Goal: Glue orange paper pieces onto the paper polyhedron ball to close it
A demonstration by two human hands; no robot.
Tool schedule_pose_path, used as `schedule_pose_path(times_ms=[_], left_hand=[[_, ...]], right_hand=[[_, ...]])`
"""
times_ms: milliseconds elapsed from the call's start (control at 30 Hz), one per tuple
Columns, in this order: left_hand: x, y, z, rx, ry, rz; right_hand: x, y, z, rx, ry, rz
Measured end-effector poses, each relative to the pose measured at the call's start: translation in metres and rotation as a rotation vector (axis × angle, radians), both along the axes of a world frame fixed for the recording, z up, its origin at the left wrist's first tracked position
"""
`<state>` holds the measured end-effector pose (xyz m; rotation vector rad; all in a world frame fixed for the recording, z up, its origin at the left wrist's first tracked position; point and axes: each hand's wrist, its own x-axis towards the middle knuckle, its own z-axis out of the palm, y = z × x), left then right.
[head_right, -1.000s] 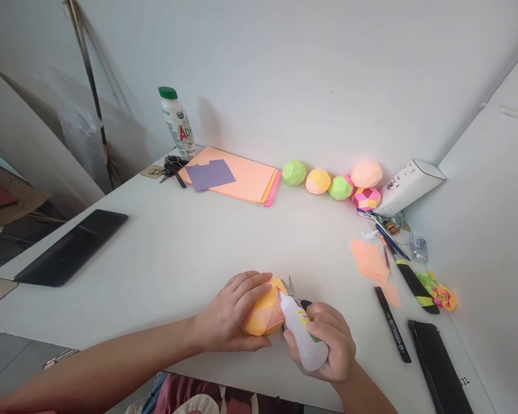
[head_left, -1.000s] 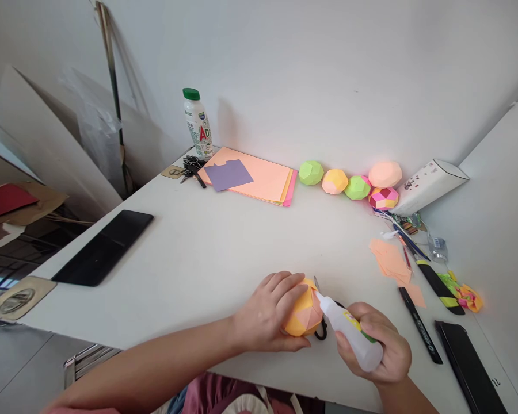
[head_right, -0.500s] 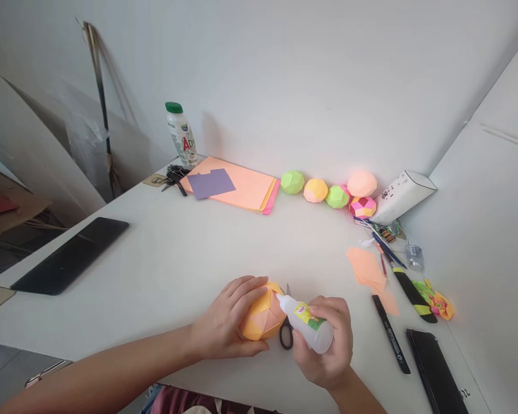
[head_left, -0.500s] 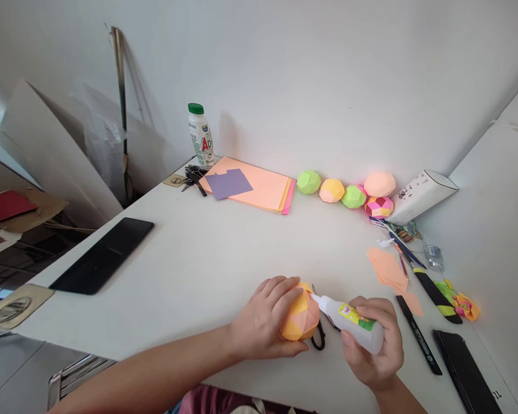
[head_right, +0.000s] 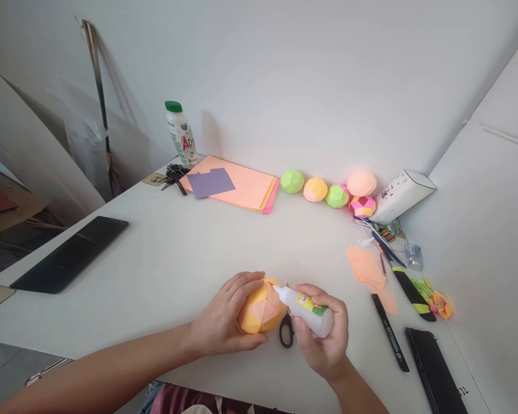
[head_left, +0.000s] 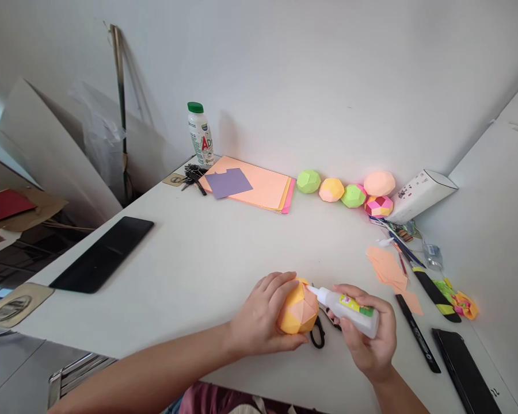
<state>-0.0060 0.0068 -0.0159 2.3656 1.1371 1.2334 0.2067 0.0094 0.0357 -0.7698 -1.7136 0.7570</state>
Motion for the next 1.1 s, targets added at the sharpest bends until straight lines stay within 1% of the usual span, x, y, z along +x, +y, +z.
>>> schedule_pose_path(times_ms=[67, 200, 267, 400, 533, 633, 867, 1100], left_hand=[[0.0, 0.0, 0.001, -0.02, -0.013, -0.003], [-0.001, 0.0, 0.002, -0.023, -0.013, -0.004], [-0.001, 0.0, 0.001, -0.015, -0.008, -0.005], [-0.001, 0.002, 0.0, 0.032, 0.013, 0.001], [0.0, 0.003, -0.001, 0.133, 0.051, 0.024], [0.001, 0.003, -0.001, 0.168, 0.068, 0.042], [0.0, 0.003, -0.003, 0.167, 0.078, 0.053], [0.0, 0.003, -0.002, 0.144, 0.063, 0.056]], right_hand=[[0.001, 0.001, 0.0, 0.067, -0.057, -0.001], [-0.001, 0.001, 0.006, 0.27, -0.22, 0.065], [-0.003, 0.002, 0.01, 0.307, -0.277, 0.092], [-0.004, 0.001, 0.01, 0.285, -0.288, 0.116], [0.0, -0.001, 0.004, 0.218, -0.218, 0.094], [0.001, -0.003, 0.003, 0.196, -0.195, 0.073], [-0.003, -0.002, 0.007, 0.308, -0.283, 0.054], [-0.002, 0.0, 0.01, 0.366, -0.322, 0.067]])
